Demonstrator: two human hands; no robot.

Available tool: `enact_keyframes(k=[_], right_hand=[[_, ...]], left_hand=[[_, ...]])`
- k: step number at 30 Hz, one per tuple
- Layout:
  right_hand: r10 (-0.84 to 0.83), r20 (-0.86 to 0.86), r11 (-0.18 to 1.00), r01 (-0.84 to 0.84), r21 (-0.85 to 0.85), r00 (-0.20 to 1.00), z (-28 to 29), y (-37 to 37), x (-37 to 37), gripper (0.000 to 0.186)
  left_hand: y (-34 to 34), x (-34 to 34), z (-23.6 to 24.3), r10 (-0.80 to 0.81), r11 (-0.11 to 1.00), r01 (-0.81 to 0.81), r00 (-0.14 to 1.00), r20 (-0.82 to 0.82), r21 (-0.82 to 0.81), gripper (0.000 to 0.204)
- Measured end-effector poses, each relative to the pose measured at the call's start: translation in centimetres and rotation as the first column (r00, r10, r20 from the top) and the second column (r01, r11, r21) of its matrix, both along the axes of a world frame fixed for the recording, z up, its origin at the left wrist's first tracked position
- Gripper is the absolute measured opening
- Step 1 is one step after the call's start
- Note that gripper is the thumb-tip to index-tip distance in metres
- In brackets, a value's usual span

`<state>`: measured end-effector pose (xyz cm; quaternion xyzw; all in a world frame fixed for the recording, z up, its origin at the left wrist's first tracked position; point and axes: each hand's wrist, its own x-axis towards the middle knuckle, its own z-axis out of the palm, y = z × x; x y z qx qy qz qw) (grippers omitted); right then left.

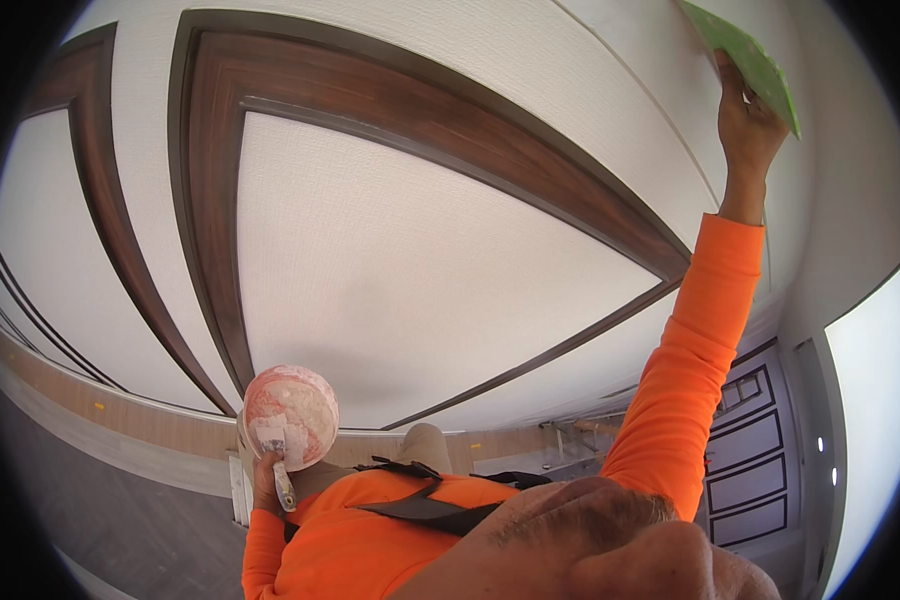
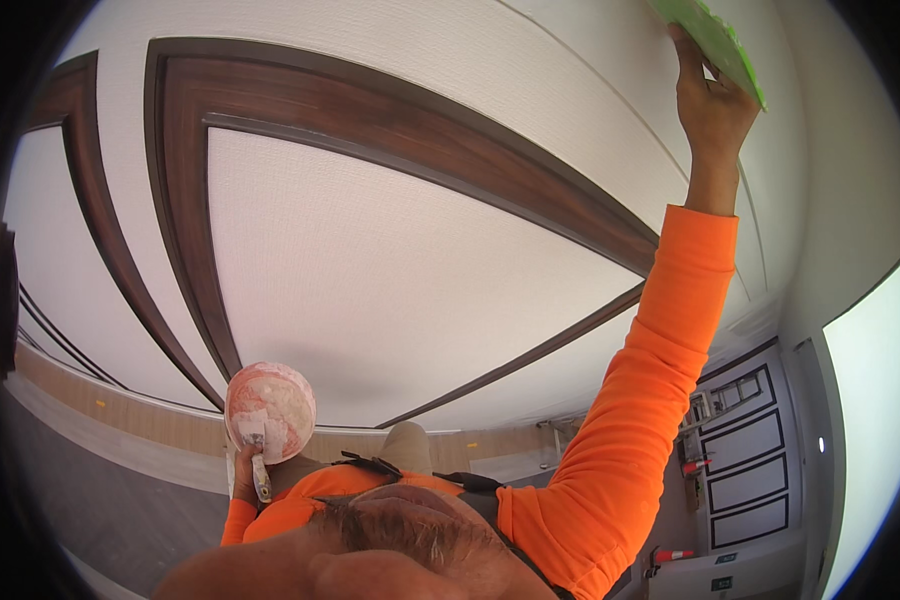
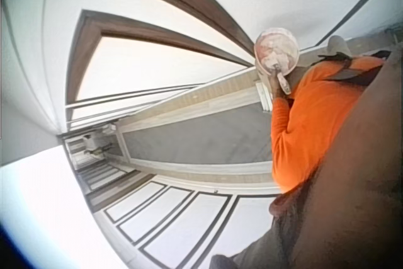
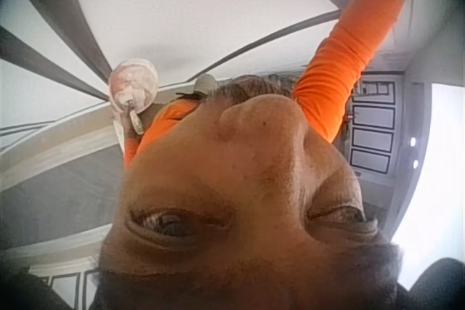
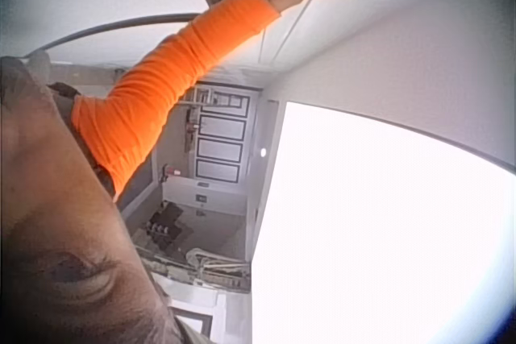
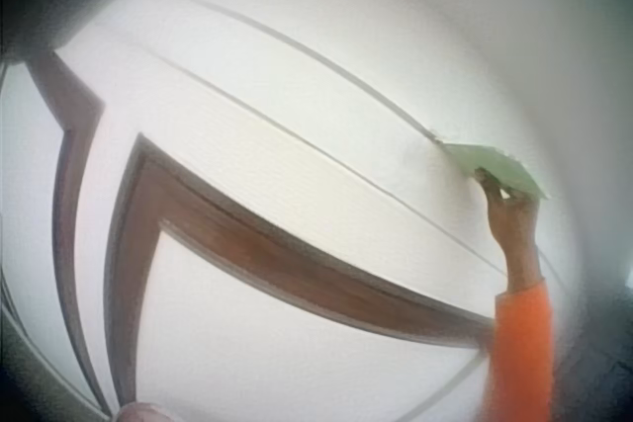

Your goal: The person applies plaster to a ceiling using a green trowel and a small container. They repeatedly scoop plaster and smooth it onto the ceiling surface in a repetitive motion.

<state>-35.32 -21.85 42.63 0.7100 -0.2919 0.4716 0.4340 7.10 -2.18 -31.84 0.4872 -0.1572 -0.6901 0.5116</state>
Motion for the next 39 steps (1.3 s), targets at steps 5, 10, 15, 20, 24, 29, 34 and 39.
enact_keyframes(k=[5,10,15,20,24,29,34,39], right_hand=[[-0.082,0.079,0.996,0.081,0.022,0.993,-0.8,0.9,-0.2,0.032],[-0.139,0.08,0.99,0.14,0.0,0.987,-0.8,2.1,-1.1,0.031],[-0.015,0.027,0.999,0.014,0.03,1.0,-0.7,1.9,-0.8,0.027],[-0.029,-0.04,1.0,0.03,0.005,0.999,-0.4,1.0,1.0,0.026],[-0.05,-0.061,0.999,0.05,-0.003,0.997,-0.2,0.9,1.4,0.026],[-0.043,-0.112,0.998,0.038,-0.047,0.993,0.8,0.3,0.8,0.026],[-0.074,-0.137,0.997,0.069,-0.043,0.988,1.7,0.6,0.7,0.024],[-0.204,-0.086,0.978,0.208,0.03,0.975,1.4,1.6,2.2,0.028]], left_hand=[[0.0,-0.3,0.5,0.041,0.999,-0.041,0.998,-0.043,-0.012,0.049],[0.1,-0.2,0.7,0.03,0.999,-0.029,0.998,-0.047,0.016,0.054],[-0.1,0.0,-0.7,0.02,1.0,-0.021,0.999,-0.034,-0.022,0.057],[-0.1,-0.1,-0.9,0.023,0.999,-0.024,0.999,-0.042,-0.023,0.058],[0.1,-0.2,0.5,0.011,0.999,-0.01,1.0,-0.025,0.038,0.055],[0.1,-0.5,3.0,0.02,0.999,-0.019,1.0,-0.016,0.047,0.049],[0.0,-0.4,3.2,0.011,0.999,-0.012,1.0,0.009,0.035,0.046],[-0.1,-0.3,1.0,0.017,0.999,-0.017,1.0,-0.012,0.044,0.045]])
